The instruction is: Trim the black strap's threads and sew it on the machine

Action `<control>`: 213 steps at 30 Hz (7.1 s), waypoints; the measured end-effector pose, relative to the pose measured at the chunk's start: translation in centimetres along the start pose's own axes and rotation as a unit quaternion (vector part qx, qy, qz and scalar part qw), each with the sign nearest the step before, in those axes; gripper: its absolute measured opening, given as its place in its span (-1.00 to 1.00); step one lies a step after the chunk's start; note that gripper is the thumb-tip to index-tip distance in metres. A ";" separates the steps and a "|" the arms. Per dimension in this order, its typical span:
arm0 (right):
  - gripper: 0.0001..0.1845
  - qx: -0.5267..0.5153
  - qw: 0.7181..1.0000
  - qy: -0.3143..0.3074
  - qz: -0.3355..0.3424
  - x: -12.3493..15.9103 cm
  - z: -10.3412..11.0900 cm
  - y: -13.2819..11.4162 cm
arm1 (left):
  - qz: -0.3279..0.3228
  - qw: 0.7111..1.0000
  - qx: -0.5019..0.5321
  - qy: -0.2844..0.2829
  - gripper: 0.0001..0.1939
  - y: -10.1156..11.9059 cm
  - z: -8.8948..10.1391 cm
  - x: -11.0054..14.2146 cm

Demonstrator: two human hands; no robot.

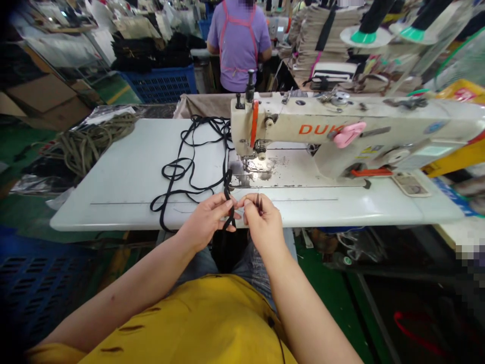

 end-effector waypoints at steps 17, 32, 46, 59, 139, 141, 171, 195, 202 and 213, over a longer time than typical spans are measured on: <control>-0.84 0.552 0.782 -0.050 0.284 1.6 -1.2 0.0 | -0.102 0.989 -0.026 0.107 -0.66 -1.2 0.3 -0.2; -0.69 0.257 0.920 -0.245 0.167 6.4 0.1 1.0 | -0.256 0.901 0.109 0.333 -0.63 6.5 5.1 -5.1; -0.79 0.225 0.963 -0.141 0.032 3.2 4.9 -0.2 | -0.135 0.987 -0.012 0.084 -0.69 4.2 2.0 -2.4; -0.67 0.101 0.986 -0.129 -0.040 2.1 -0.5 1.0 | -0.072 0.992 0.052 0.093 -0.63 2.4 0.8 -0.8; -0.89 0.135 0.984 -0.003 0.116 3.5 0.8 1.4 | 0.010 0.975 0.208 0.077 -0.56 -0.4 0.2 0.3; -0.90 0.161 0.976 -0.009 0.148 3.7 0.4 0.8 | -0.005 0.978 0.191 0.077 -0.54 -0.5 0.0 0.3; -0.58 -0.121 0.981 -0.109 -0.105 2.1 -0.7 1.9 | -0.071 0.996 0.050 0.028 -0.53 -0.9 -1.0 0.5; -0.55 -0.320 0.927 -0.049 -0.192 2.1 -2.2 1.9 | -0.108 0.992 -0.060 0.007 -0.67 -1.4 0.6 0.5; -0.65 -0.184 0.972 -0.094 -0.115 2.8 -2.0 3.3 | -0.181 0.968 -0.095 0.149 -0.66 0.0 3.3 -1.5; -0.58 0.112 0.987 -0.016 0.112 0.6 0.3 0.6 | -0.174 0.969 -0.171 0.041 -0.68 0.5 2.4 -0.2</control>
Point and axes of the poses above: each hand's wrist, its own x-axis away from the middle knuckle, its own z-axis out of the back of the hand, y = z × x, the point moved 1 cm from there along -x, towards the middle knuckle, and after that the axes turned 11 degrees about -z, right-handed, at the moved point
